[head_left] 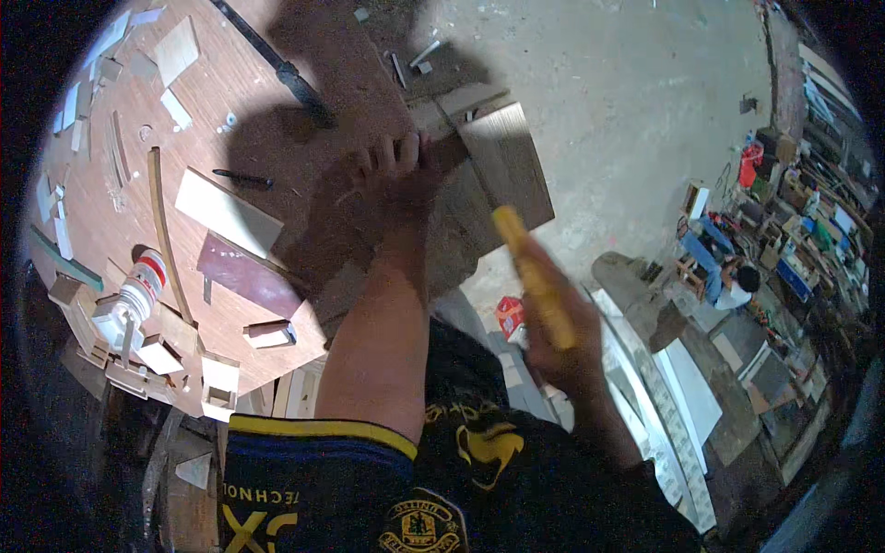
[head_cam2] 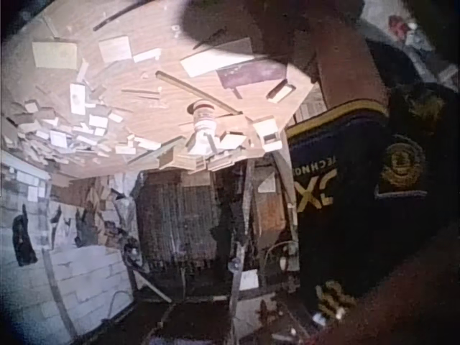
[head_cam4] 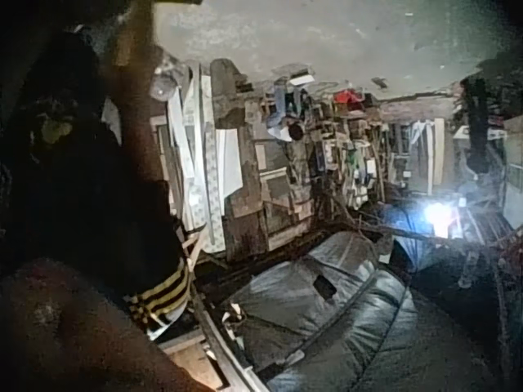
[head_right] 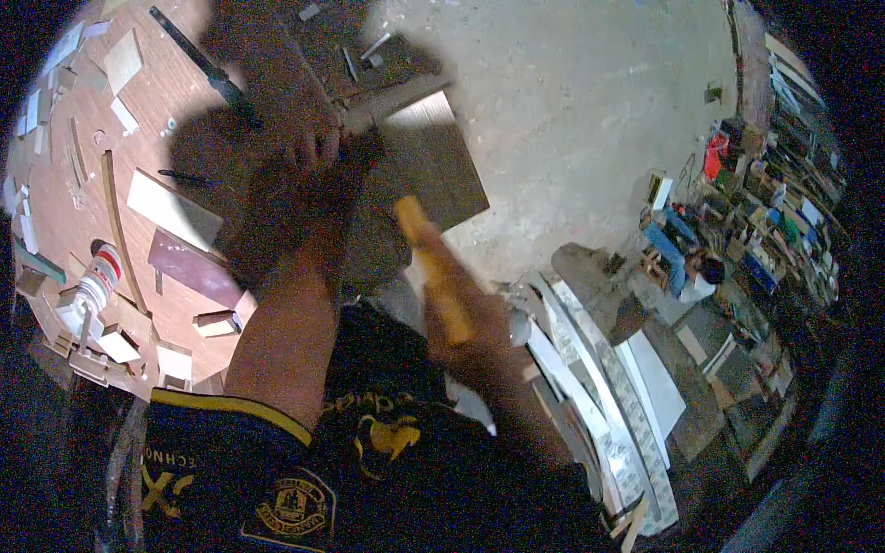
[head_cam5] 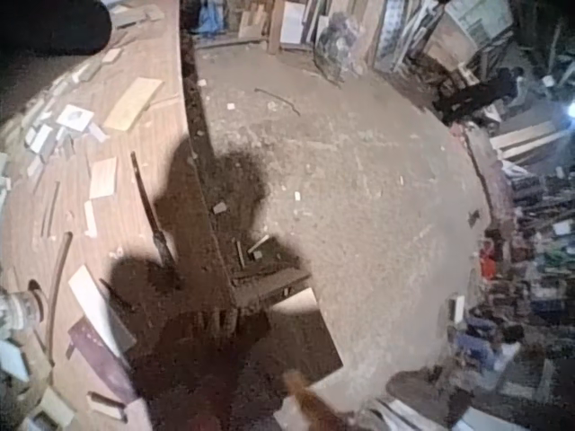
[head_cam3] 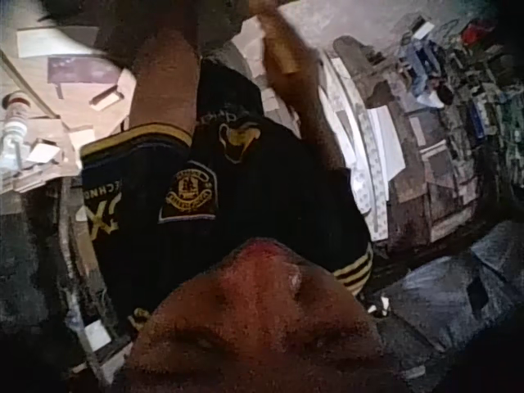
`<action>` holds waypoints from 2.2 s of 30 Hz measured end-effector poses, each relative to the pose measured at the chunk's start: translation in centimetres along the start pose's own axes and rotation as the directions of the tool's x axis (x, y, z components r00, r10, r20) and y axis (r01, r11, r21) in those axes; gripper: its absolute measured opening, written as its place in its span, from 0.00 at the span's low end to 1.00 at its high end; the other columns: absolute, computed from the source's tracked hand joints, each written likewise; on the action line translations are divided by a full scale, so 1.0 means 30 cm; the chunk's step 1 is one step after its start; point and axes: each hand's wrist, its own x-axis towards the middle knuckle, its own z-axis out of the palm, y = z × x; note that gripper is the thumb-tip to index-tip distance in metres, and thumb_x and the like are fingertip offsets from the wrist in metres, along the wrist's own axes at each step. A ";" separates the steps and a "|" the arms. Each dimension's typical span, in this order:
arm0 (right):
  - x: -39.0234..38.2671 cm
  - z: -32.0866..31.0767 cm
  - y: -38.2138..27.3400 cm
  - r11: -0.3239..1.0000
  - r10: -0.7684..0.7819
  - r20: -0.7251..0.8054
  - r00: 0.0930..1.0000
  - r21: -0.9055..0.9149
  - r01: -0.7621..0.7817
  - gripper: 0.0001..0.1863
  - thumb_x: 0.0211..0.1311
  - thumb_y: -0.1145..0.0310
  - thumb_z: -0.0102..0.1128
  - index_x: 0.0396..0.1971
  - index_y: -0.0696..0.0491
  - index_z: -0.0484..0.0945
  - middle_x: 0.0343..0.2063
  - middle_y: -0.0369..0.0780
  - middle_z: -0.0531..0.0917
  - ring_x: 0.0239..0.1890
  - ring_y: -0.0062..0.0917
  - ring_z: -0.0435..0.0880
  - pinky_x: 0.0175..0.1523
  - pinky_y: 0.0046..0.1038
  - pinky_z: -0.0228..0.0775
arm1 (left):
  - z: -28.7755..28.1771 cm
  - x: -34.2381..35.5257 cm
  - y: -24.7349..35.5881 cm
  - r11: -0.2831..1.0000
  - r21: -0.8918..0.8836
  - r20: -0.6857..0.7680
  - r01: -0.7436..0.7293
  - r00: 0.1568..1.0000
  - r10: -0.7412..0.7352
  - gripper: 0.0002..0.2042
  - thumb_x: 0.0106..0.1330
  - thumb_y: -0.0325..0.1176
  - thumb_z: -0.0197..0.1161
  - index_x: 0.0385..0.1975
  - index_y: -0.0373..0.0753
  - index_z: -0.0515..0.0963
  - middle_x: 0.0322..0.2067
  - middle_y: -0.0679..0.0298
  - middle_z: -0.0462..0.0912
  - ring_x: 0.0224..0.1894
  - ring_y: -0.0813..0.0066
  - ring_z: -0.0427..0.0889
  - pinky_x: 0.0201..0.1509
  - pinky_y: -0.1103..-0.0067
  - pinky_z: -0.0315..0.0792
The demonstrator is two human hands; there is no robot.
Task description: The person is sawing a piece of wood into two pieces and then sanding the edges of the wood.
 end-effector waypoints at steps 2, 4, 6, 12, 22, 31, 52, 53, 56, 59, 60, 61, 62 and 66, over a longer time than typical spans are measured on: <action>0.047 0.037 0.067 0.983 -0.136 -0.070 0.988 -0.137 0.126 0.25 0.65 0.79 0.55 0.63 0.58 0.69 0.57 0.53 0.78 0.59 0.35 0.79 0.62 0.33 0.71 | 0.101 0.049 -0.065 0.979 0.122 -0.440 -0.163 0.875 0.201 0.13 0.62 0.52 0.61 0.28 0.50 0.81 0.30 0.62 0.76 0.37 0.52 0.75 0.41 0.54 0.70; -0.008 -0.006 0.043 0.997 -0.072 -0.034 0.997 -0.036 0.070 0.23 0.66 0.78 0.54 0.61 0.60 0.70 0.56 0.53 0.78 0.58 0.38 0.80 0.60 0.33 0.72 | 0.189 -0.007 -0.142 0.911 0.302 -0.700 -0.282 0.583 0.413 0.14 0.62 0.52 0.60 0.28 0.49 0.81 0.30 0.62 0.76 0.37 0.52 0.75 0.41 0.54 0.70; -0.055 -0.045 0.014 0.988 -0.123 -0.010 0.992 -0.096 0.121 0.22 0.67 0.77 0.54 0.61 0.60 0.70 0.56 0.53 0.78 0.58 0.39 0.80 0.60 0.32 0.73 | 0.196 0.010 -0.163 0.782 0.444 -0.511 -0.438 0.592 0.623 0.13 0.63 0.51 0.60 0.30 0.49 0.81 0.30 0.63 0.76 0.39 0.52 0.75 0.43 0.54 0.70; 0.040 0.059 0.120 0.973 -0.133 -0.015 0.991 -0.190 0.128 0.23 0.65 0.79 0.55 0.61 0.61 0.70 0.54 0.54 0.79 0.55 0.38 0.82 0.58 0.35 0.74 | 0.196 0.035 -0.106 0.910 0.297 -0.700 -0.288 0.582 0.413 0.09 0.63 0.45 0.62 0.33 0.48 0.80 0.34 0.62 0.76 0.38 0.52 0.75 0.44 0.55 0.69; 0.033 -0.060 0.135 0.985 -0.166 -0.051 0.985 -0.048 0.163 0.24 0.67 0.77 0.52 0.63 0.60 0.68 0.55 0.54 0.79 0.56 0.34 0.81 0.62 0.32 0.70 | 0.141 0.022 -0.046 0.893 0.329 -0.745 -0.308 0.496 0.446 0.12 0.64 0.48 0.59 0.33 0.49 0.82 0.35 0.60 0.76 0.42 0.51 0.74 0.47 0.49 0.66; -0.103 -0.103 0.009 0.993 0.112 0.050 0.992 0.030 -0.113 0.26 0.65 0.79 0.53 0.64 0.62 0.66 0.58 0.54 0.76 0.62 0.36 0.75 0.65 0.33 0.66 | 0.267 0.034 -0.200 0.880 0.382 -0.709 -0.282 0.522 0.475 0.12 0.62 0.50 0.61 0.35 0.53 0.83 0.35 0.62 0.76 0.43 0.53 0.74 0.47 0.52 0.66; 0.014 -0.027 0.112 0.994 -0.112 -0.003 0.994 -0.016 0.112 0.28 0.63 0.79 0.52 0.65 0.52 0.68 0.57 0.50 0.78 0.57 0.42 0.80 0.59 0.35 0.74 | 0.182 0.095 -0.140 0.865 0.404 -0.734 -0.298 0.459 0.501 0.15 0.63 0.50 0.60 0.32 0.46 0.82 0.38 0.55 0.79 0.43 0.49 0.76 0.46 0.53 0.70; -0.059 -0.075 0.051 0.999 -0.013 0.032 0.999 -0.043 0.015 0.29 0.62 0.79 0.53 0.65 0.53 0.67 0.57 0.50 0.78 0.57 0.42 0.80 0.59 0.34 0.74 | 0.218 0.140 -0.151 0.869 0.378 -0.778 -0.319 0.400 0.485 0.15 0.63 0.51 0.60 0.31 0.46 0.82 0.38 0.56 0.79 0.44 0.49 0.76 0.46 0.54 0.70; -0.081 -0.131 0.111 0.991 -0.108 -0.002 0.994 0.075 0.108 0.30 0.62 0.81 0.52 0.66 0.59 0.63 0.57 0.49 0.78 0.56 0.35 0.81 0.59 0.32 0.73 | 0.263 0.130 -0.170 0.853 0.377 -0.785 -0.360 0.365 0.501 0.15 0.62 0.53 0.60 0.31 0.47 0.82 0.39 0.57 0.79 0.44 0.50 0.75 0.46 0.54 0.70; 0.083 0.052 0.186 0.922 -0.355 -0.007 0.935 -0.170 0.349 0.29 0.63 0.81 0.51 0.66 0.58 0.64 0.58 0.49 0.77 0.57 0.35 0.81 0.59 0.32 0.73 | 0.232 0.022 -0.139 0.855 0.376 -0.694 -0.356 0.503 0.515 0.15 0.64 0.53 0.59 0.34 0.48 0.81 0.40 0.59 0.79 0.43 0.51 0.75 0.46 0.54 0.69; 0.090 0.041 0.180 0.921 -0.356 -0.009 0.935 -0.173 0.349 0.29 0.63 0.81 0.51 0.66 0.58 0.64 0.58 0.49 0.77 0.57 0.35 0.81 0.59 0.32 0.73 | 0.216 -0.005 -0.131 0.879 0.355 -0.627 -0.318 0.617 0.476 0.14 0.65 0.52 0.58 0.36 0.49 0.81 0.41 0.59 0.78 0.43 0.51 0.75 0.46 0.54 0.69; 0.096 0.018 0.162 0.960 -0.272 -0.050 0.961 -0.078 0.267 0.28 0.63 0.80 0.51 0.66 0.58 0.64 0.59 0.48 0.77 0.57 0.37 0.80 0.59 0.33 0.74 | 0.219 0.022 -0.136 0.879 0.352 -0.627 -0.322 0.616 0.477 0.14 0.65 0.52 0.58 0.36 0.49 0.81 0.41 0.59 0.78 0.43 0.51 0.75 0.46 0.54 0.69; 0.096 -0.001 0.157 0.983 -0.180 -0.084 0.980 0.021 0.183 0.28 0.64 0.80 0.50 0.65 0.58 0.65 0.59 0.48 0.76 0.57 0.38 0.80 0.58 0.33 0.74 | 0.222 0.071 -0.147 0.831 0.408 -0.598 -0.379 0.577 0.557 0.14 0.64 0.52 0.59 0.37 0.49 0.80 0.41 0.59 0.78 0.42 0.51 0.74 0.45 0.54 0.69; -0.083 -0.090 0.066 0.988 -0.139 0.032 0.990 -0.067 0.141 0.28 0.64 0.78 0.53 0.66 0.55 0.66 0.58 0.48 0.77 0.57 0.39 0.80 0.57 0.35 0.75 | 0.263 0.099 -0.172 0.869 0.413 -0.696 -0.274 0.521 0.495 0.15 0.62 0.54 0.60 0.37 0.50 0.79 0.39 0.60 0.77 0.42 0.52 0.74 0.44 0.53 0.68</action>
